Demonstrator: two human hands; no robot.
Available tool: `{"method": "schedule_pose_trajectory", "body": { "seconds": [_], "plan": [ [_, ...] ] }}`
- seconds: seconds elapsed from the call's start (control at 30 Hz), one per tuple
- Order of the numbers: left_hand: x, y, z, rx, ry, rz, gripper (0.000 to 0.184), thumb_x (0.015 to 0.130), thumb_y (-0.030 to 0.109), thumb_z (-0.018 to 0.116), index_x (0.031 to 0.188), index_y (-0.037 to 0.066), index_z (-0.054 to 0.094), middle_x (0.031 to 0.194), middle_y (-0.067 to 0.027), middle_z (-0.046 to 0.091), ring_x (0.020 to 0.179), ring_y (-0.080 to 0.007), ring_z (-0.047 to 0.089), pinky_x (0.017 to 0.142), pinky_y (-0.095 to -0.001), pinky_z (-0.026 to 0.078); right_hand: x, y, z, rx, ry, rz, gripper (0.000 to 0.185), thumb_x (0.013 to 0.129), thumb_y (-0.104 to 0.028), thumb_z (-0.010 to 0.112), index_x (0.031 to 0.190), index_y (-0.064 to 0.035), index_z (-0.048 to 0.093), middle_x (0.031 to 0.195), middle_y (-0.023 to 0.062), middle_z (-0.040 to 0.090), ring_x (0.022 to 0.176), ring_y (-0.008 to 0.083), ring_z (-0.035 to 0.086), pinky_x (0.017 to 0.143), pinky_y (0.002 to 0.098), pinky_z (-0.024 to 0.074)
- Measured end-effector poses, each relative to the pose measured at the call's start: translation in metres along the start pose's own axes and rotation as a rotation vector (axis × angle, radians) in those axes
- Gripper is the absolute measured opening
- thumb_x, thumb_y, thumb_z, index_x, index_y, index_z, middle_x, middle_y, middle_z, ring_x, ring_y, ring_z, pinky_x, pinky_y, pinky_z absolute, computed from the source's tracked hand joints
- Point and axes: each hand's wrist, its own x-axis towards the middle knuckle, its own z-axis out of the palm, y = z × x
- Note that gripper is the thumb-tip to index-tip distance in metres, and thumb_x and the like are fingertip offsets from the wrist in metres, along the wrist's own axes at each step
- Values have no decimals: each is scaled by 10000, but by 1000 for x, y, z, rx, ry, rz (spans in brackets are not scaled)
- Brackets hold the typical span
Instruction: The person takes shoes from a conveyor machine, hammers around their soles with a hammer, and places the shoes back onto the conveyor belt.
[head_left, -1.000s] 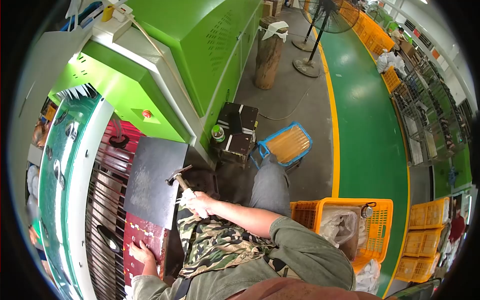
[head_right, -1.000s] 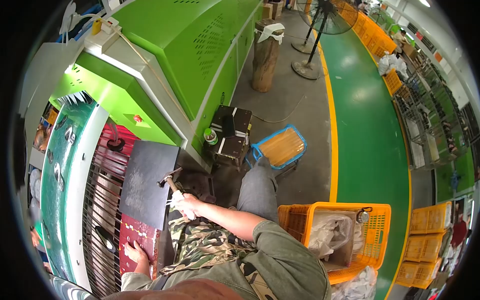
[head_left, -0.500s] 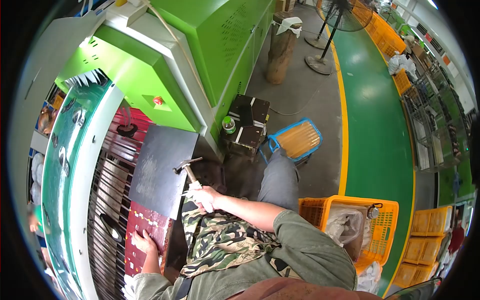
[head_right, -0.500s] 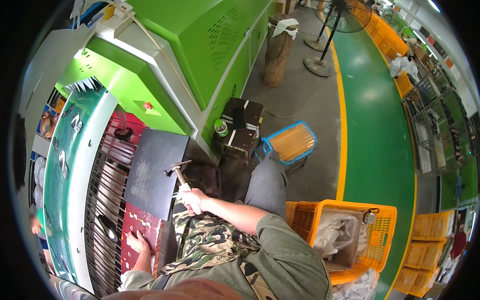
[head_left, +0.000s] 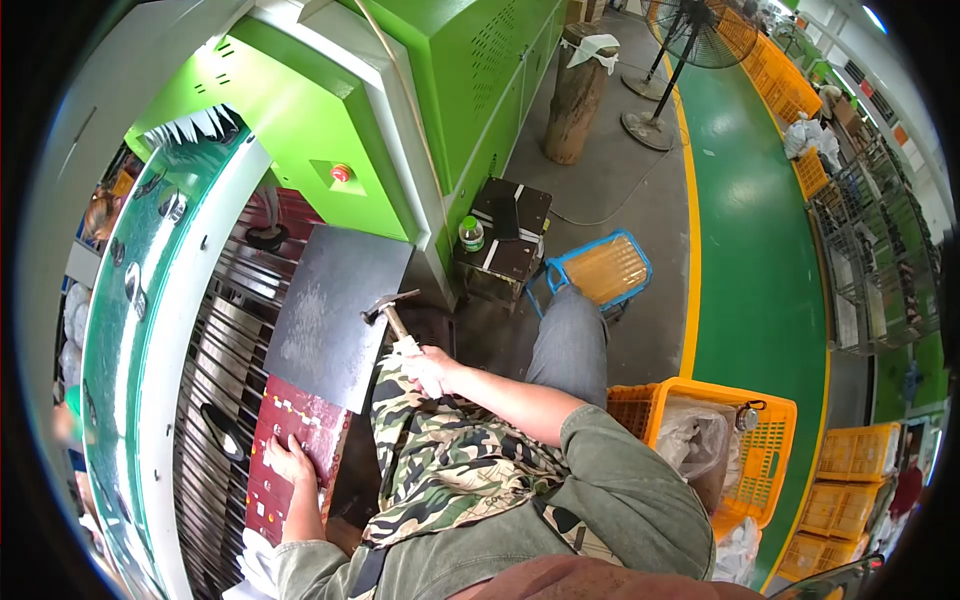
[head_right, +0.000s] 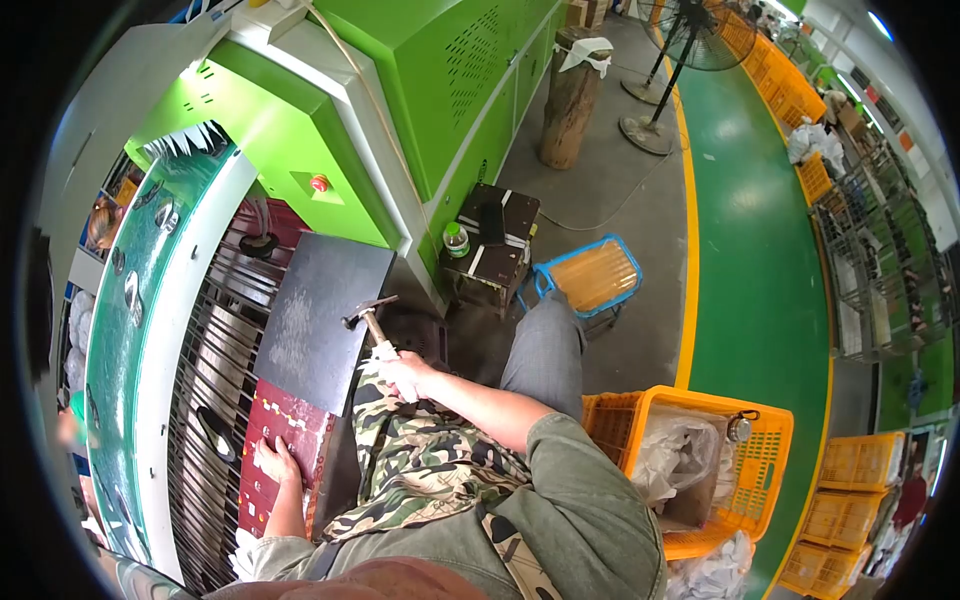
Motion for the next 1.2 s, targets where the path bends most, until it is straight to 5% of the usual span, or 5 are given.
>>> {"method": "schedule_pose_trajectory", "body": {
  "seconds": [0.37, 0.57, 1.2],
  "plan": [
    [0, -2, 6, 18, 9, -2, 524, 908, 265, 695, 1328, -15, 553, 1373, -218, 560, 1278, -392, 517, 1110, -458, 398, -5, -8, 8, 41, -8, -1, 225, 968, -339, 647, 1028, -123, 623, 737, 11, 587, 516, 136, 568, 431, 316, 503],
    [0, -2, 3, 19, 12, 6, 518, 902, 257, 701, 1323, -8, 558, 1368, -217, 562, 1268, -395, 524, 1101, -458, 406, -3, -6, 9, 26, -96, -74, 149, 949, -208, 676, 1040, -97, 633, 723, 1, 578, 519, 108, 547, 443, 265, 490],
    [1, -5, 4, 28, 16, 18, 501, 905, 270, 693, 1310, 5, 563, 1362, -198, 560, 1263, -381, 521, 1094, -455, 408, 9, 3, 0, 53, -77, -7, 196, 957, -271, 654, 1091, -141, 595, 805, 50, 630, 571, 175, 615, 462, 377, 528]
  ]
}}
